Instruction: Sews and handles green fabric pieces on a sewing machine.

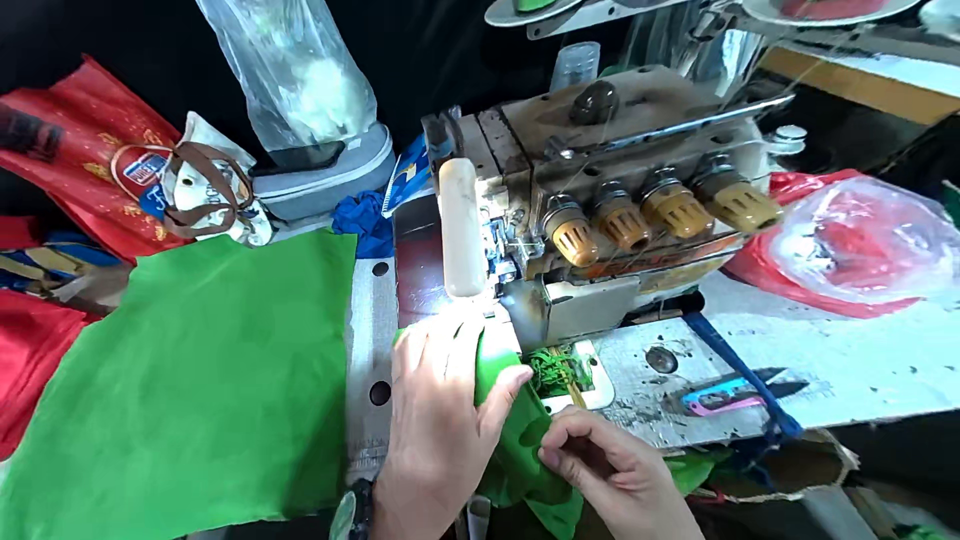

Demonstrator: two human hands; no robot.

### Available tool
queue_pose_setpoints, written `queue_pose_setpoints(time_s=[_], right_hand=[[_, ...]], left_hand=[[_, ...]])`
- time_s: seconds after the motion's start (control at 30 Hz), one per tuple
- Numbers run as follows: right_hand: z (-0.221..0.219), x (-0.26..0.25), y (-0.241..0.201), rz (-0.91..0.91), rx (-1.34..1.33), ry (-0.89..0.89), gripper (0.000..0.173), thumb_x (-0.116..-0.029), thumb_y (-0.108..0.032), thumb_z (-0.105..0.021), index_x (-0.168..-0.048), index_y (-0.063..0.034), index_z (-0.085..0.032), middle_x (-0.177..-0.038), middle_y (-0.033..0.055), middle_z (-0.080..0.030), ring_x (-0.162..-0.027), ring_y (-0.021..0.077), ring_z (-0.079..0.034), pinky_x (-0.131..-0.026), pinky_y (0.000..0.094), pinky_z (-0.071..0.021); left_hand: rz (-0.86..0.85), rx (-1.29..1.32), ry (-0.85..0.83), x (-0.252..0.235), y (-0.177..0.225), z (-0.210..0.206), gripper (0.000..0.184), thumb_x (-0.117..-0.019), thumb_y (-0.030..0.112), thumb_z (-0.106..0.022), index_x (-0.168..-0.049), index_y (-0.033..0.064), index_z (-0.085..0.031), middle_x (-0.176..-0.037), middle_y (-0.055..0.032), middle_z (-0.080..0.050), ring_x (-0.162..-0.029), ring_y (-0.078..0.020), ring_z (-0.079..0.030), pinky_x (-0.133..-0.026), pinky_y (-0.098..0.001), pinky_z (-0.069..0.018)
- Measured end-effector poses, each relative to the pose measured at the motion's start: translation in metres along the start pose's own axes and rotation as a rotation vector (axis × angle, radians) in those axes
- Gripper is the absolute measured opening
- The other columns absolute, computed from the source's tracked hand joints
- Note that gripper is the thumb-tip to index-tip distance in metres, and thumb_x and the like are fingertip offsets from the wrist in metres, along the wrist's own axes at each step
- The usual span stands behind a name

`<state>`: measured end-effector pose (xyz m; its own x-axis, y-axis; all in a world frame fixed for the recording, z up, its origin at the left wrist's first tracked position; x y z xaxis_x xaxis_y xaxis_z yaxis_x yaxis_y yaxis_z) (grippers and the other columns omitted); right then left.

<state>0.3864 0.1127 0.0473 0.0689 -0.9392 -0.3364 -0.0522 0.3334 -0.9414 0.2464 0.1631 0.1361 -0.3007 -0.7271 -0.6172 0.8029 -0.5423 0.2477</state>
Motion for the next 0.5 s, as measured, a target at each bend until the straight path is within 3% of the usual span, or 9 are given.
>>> queue_pose_setpoints(time_s=[0.1,0.2,0.3,0.37,0.43,0.5], right_hand=[[0.001,0.002,0.002,-0.031,-0.004,0.051,0.016,-0.0939,-0.003,-0.069,-0.109,-0.0032,-0.063,-0.101,-0.0031,-0.07,-0.088,-0.001,-0.068,-0.079,0.0191,-0.0595],[0.0,0.0,0.003,-0.037,-0.009,0.112,0.027,-0.0927,-0.008,-0.072,-0.113,-0.008,-0.055,-0.099,-0.0057,-0.069,-0.086,-0.0002,-0.068,-0.077,0.02,-0.0603],[-0.002,-0.009,-0.002,-0.008,0.048,0.16,0.026,-0.0927,-0.013,-0.073,-0.112,-0.0094,-0.056,-0.094,-0.0049,-0.068,-0.082,0.0008,-0.068,-0.073,0.0186,-0.0599],[-0.002,-0.017,-0.001,-0.048,0.068,0.183,0.026,-0.0908,-0.012,-0.074,-0.111,-0.0114,-0.057,-0.09,-0.003,-0.069,-0.078,0.0049,-0.069,-0.07,0.0213,-0.0609],[-0.002,-0.021,0.001,-0.081,0.076,0.201,0.03,-0.0879,-0.009,-0.076,-0.112,-0.0131,-0.058,-0.087,-0.0018,-0.07,-0.074,0.0072,-0.069,-0.068,0.0227,-0.0605],[-0.004,-0.019,0.001,-0.122,0.106,0.194,0.034,-0.0872,-0.007,-0.076,-0.115,-0.0132,-0.059,-0.085,-0.0032,-0.071,-0.073,0.005,-0.068,-0.067,0.0206,-0.0588]], left_hand=[[-0.01,-0.059,0.022,0.013,0.006,-0.005,0.064,-0.0964,0.059,-0.056,-0.122,0.0022,-0.071,-0.13,-0.0154,-0.067,-0.124,-0.0335,-0.061,-0.107,-0.0552,-0.0428],[-0.023,-0.066,0.048,0.013,0.006,-0.004,0.066,-0.0957,0.059,-0.056,-0.119,-0.0003,-0.072,-0.125,-0.018,-0.069,-0.121,-0.0351,-0.063,-0.106,-0.0526,-0.0455],[-0.05,0.002,-0.025,-0.002,-0.001,-0.006,0.063,-0.0967,0.056,-0.057,-0.128,0.0026,-0.068,-0.128,-0.0144,-0.068,-0.124,-0.0318,-0.062,-0.106,-0.0515,-0.0478],[-0.099,0.043,-0.054,-0.013,-0.009,-0.005,0.062,-0.0972,0.056,-0.058,-0.125,0.0016,-0.068,-0.127,-0.0144,-0.068,-0.123,-0.0309,-0.062,-0.107,-0.0523,-0.0464],[-0.104,0.102,-0.065,-0.018,-0.019,-0.002,0.067,-0.0957,0.057,-0.06,-0.131,0.0002,-0.064,-0.135,-0.0167,-0.063,-0.132,-0.0331,-0.056,-0.115,-0.0572,-0.0375],[0.042,0.245,-0.055,-0.007,-0.038,0.004,0.08,-0.0919,0.058,-0.066,-0.144,-0.0018,-0.052,-0.153,-0.0198,-0.047,-0.144,-0.034,-0.042,-0.12,-0.0536,-0.0307]])
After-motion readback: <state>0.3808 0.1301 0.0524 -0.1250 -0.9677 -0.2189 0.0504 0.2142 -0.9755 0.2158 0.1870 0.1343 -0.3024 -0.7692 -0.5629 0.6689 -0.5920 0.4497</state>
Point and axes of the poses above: each hand's wrist, its own x-axis away from the middle knuckle, its own z-axis out of the back of the hand, y = z × x, the point moved 10 cm from there along -x, towards the middle knuckle
